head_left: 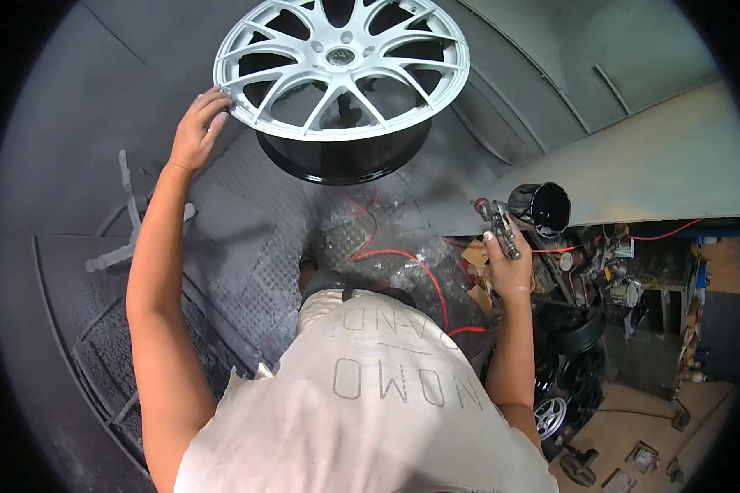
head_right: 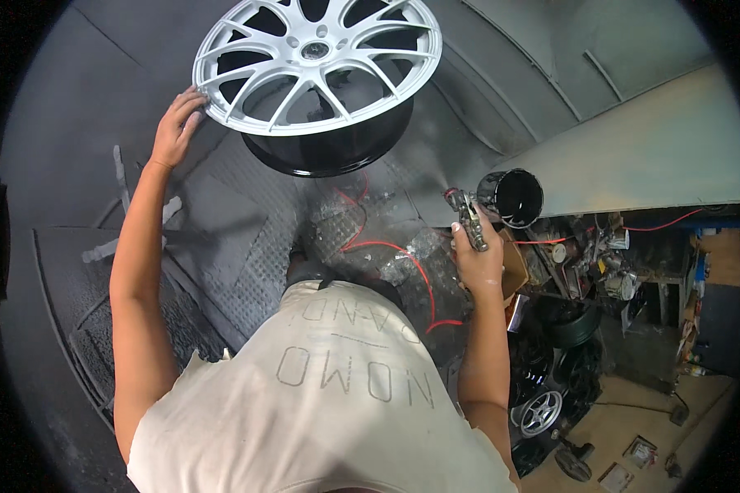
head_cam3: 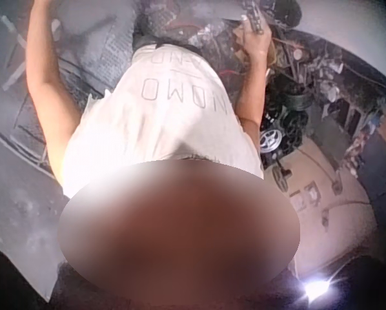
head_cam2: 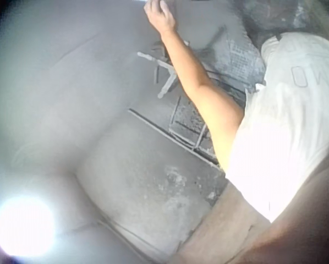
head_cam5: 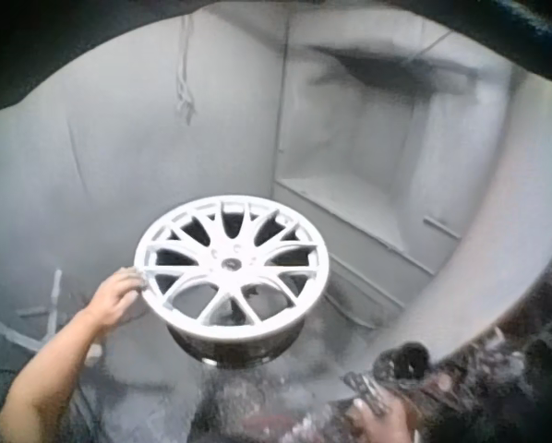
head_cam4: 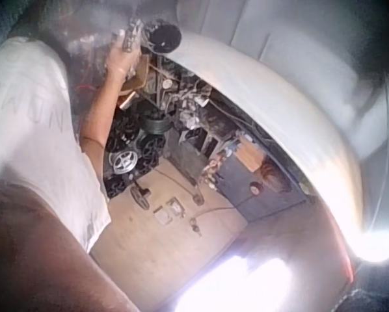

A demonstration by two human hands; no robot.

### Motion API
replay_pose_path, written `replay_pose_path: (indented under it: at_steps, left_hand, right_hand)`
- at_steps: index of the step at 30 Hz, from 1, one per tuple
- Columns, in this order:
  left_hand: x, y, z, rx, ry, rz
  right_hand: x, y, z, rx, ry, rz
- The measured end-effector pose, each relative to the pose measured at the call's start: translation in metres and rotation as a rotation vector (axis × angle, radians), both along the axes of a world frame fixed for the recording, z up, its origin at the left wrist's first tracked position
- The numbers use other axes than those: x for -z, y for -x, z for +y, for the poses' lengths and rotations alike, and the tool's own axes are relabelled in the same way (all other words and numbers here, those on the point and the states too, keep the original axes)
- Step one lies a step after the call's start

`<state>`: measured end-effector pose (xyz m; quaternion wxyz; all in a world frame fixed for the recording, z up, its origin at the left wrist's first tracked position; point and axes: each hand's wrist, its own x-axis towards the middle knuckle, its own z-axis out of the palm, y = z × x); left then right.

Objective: The person prepares paint by picking up a lid and a can from a workbench, wipes a car wheel rim with a cloth, and then uses a spray gun to apply paint to the rim.

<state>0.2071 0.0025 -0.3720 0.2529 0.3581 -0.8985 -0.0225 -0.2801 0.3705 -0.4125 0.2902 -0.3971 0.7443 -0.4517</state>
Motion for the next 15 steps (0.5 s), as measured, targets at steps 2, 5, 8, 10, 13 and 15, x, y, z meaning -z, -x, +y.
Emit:
replay_pose_path:
  at_steps: [2, 5, 8, 10, 13, 15]
  left_hand:
    - [0.003, 0.006, 0.000, -0.101, 0.065, 0.216]
    - [0.022, 0.011, 0.018, -0.253, 0.080, 0.534]
    - [0.120, -0.023, 0.040, -0.470, -0.190, 0.530]
    - [0.199, -0.064, 0.102, -0.594, -0.513, 0.123]
    - [0.269, -0.099, 0.214, -0.087, -1.280, -0.680]
    - [0.276, -0.046, 0.290, 0.081, -1.314, -1.041]
  right_hand:
    - [0.011, 0.002, 0.008, -0.028, 0.081, 0.114]
    - [-0.018, -0.019, 0.023, -0.066, -0.085, -0.171]
    - [-0.041, -0.038, 0.043, -0.218, -0.128, -0.394]
    - [-0.057, -0.045, 0.050, -0.332, -0.154, -0.479]
    - [-0.057, -0.035, 0.055, -0.351, -0.036, -0.258]
    - [-0.050, -0.015, 0.061, -0.224, 0.005, -0.051]
